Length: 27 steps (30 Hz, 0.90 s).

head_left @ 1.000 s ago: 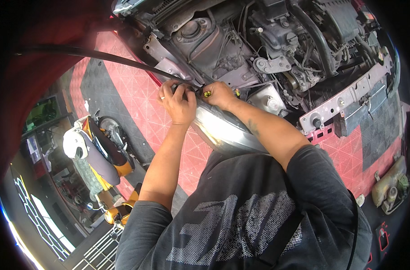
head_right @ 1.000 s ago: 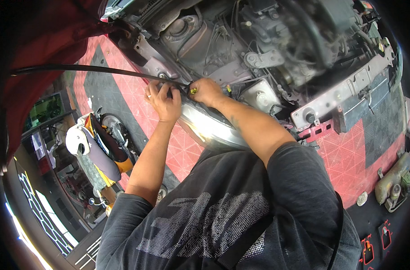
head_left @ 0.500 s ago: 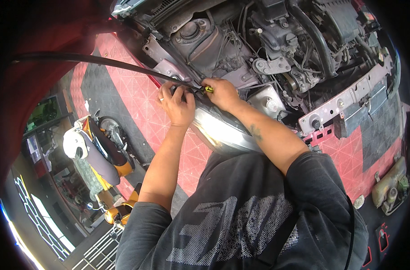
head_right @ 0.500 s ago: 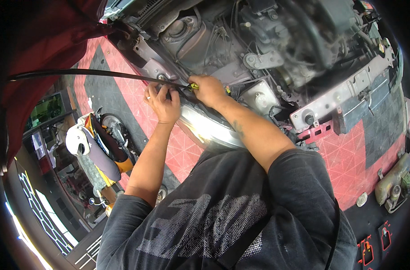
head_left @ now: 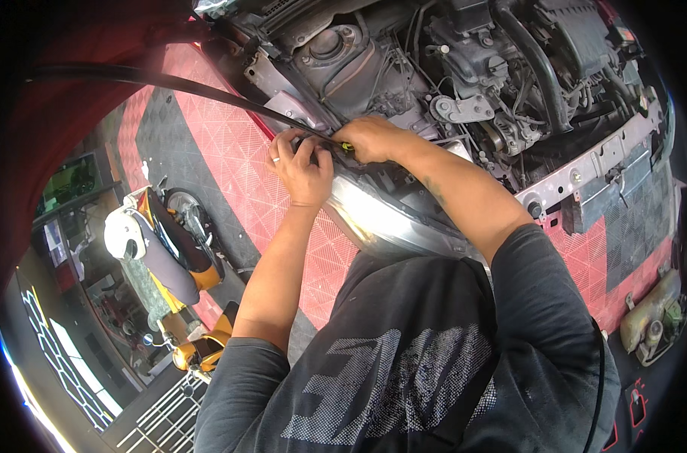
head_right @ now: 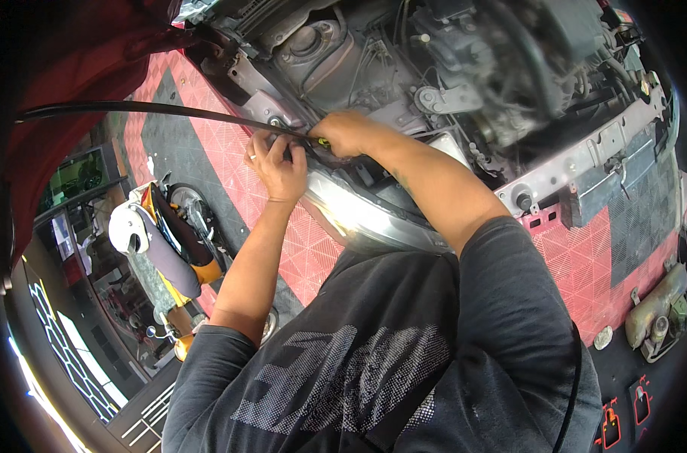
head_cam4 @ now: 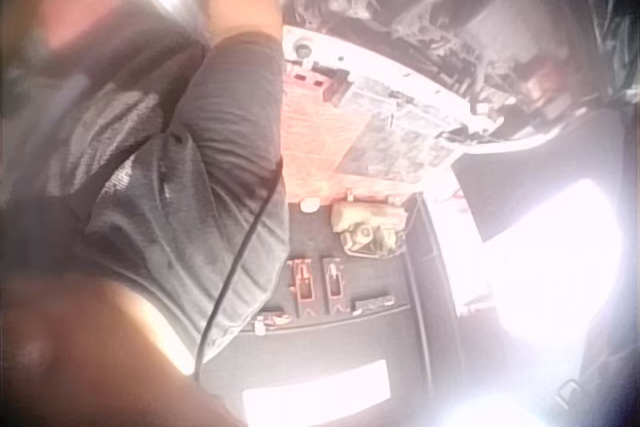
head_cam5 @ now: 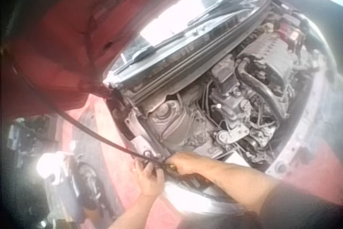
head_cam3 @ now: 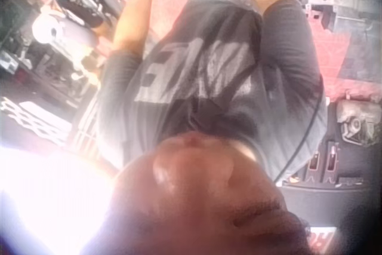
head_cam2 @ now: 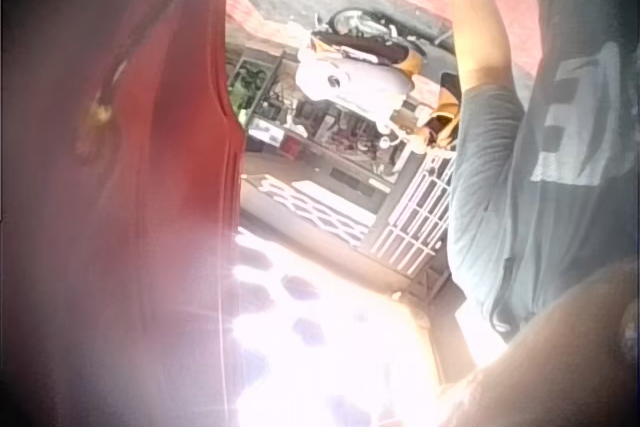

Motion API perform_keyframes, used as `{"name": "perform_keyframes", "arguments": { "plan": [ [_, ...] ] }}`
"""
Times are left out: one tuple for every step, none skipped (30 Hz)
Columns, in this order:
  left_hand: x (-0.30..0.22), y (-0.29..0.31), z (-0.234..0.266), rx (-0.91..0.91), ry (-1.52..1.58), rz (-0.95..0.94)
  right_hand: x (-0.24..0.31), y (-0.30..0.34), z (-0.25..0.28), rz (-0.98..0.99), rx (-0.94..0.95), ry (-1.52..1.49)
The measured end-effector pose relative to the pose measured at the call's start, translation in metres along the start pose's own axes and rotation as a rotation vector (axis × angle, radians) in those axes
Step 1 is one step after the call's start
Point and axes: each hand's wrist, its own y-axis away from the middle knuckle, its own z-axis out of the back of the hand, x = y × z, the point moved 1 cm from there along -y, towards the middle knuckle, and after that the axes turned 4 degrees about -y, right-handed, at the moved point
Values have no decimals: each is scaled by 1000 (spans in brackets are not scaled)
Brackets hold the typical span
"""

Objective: The person secures the hood of a red car using a yellow zip tie, then retrieves a chrome trim piece from the trunk and installs it on the rear of the vehicle.

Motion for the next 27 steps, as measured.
{"name": "perform_keyframes", "arguments": {
  "plan": [
    [0,0,-1,-5,5,1,1,-1,2,2,10,12],
    [1,0,-1,-9,10,2,2,-2,3,5,20,24],
    [1,0,-1,-10,14,-2,3,-3,5,7,30,36],
    [0,0,-1,-9,17,-7,3,-4,5,10,24,55],
    [0,-1,0,-8,20,-12,3,-5,5,13,18,74],
    [-1,-2,0,-10,17,-7,3,-5,5,15,12,94],
    [-2,-2,1,-10,16,-3,2,-5,4,18,8,110],
    [-2,-1,1,-10,14,2,2,-6,2,22,4,126],
    [-3,-1,1,-7,10,1,2,-6,1,24,-1,141],
    [-3,-1,1,-6,5,2,4,-5,1,15,-17,146],
    [-2,-1,1,-5,0,2,6,-4,0,6,-34,151],
    [-1,0,0,-9,3,3,8,-2,-1,-4,-51,155],
    [1,0,-2,-15,8,0,8,-1,-4,-23,-102,143],
    [1,0,-4,-21,14,-3,5,-1,-13,-43,-154,132],
    [0,-1,-5,-22,18,-1,2,-1,-22,-64,-206,120],
    [0,0,-4,-21,20,2,0,1,-31,-63,-259,105],
    [0,0,-3,-23,19,8,-2,3,-41,-58,-311,89],
    [0,0,-2,-12,10,9,-4,3,-49,-53,-363,73],
    [0,0,-1,0,1,8,-4,4,-54,-55,-412,70],
    [0,0,-1,12,-8,7,-4,3,-58,-58,-461,67],
    [0,-1,-1,7,-9,2,-4,2,-61,-60,-510,64],
    [0,-1,-1,2,-8,-4,-3,0,-61,-64,-518,67],
    [0,-2,-2,-4,-7,-10,-3,-3,-62,-68,-526,69],
    [1,0,-1,2,-10,-11,-2,-4,-61,-72,-534,71],
    [1,1,-1,3,-13,-11,-1,-3,-58,-72,-511,60],
    [2,1,-1,5,-17,-11,0,1,-56,-72,-488,49],
    [2,-1,-3,4,-11,-11,-1,4,-51,-73,-465,38]
  ]
}}
